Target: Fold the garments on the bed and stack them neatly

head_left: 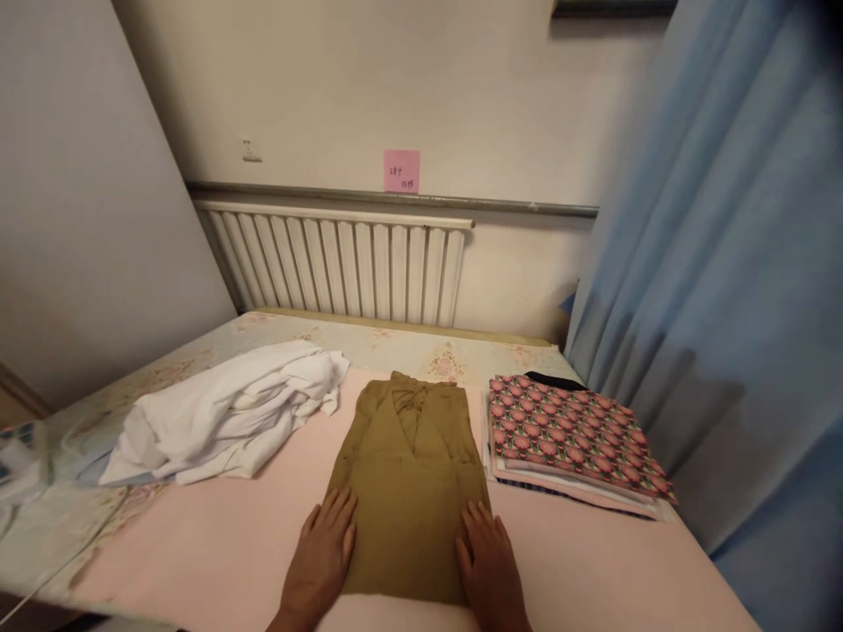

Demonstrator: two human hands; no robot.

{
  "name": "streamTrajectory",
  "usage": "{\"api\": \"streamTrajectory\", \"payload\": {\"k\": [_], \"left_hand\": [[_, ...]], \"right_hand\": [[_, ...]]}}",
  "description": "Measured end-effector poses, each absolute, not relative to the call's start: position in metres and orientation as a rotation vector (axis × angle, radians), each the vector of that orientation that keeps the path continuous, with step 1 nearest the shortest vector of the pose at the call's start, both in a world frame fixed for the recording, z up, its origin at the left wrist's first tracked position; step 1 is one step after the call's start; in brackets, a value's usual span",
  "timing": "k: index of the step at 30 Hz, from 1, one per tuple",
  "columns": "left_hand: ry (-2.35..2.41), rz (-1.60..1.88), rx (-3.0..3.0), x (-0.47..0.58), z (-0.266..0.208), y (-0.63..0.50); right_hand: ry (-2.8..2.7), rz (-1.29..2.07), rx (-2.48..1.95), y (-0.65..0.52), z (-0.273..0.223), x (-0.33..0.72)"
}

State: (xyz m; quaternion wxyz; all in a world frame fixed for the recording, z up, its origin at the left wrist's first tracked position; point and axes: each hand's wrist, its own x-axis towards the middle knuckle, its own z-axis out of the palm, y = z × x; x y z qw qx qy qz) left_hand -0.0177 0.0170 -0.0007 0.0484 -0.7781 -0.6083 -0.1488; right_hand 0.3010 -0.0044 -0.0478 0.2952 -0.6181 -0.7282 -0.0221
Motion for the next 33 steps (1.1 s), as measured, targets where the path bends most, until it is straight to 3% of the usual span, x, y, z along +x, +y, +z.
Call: {"api": "streamTrajectory", "payload": {"k": [33], "left_hand": [[-1.879,-0.577,-2.307,-0.012,0.000,0.011]], "right_hand": [[-2.022,-0.110,-1.715,-0.007,-0.037,0.299]]}}
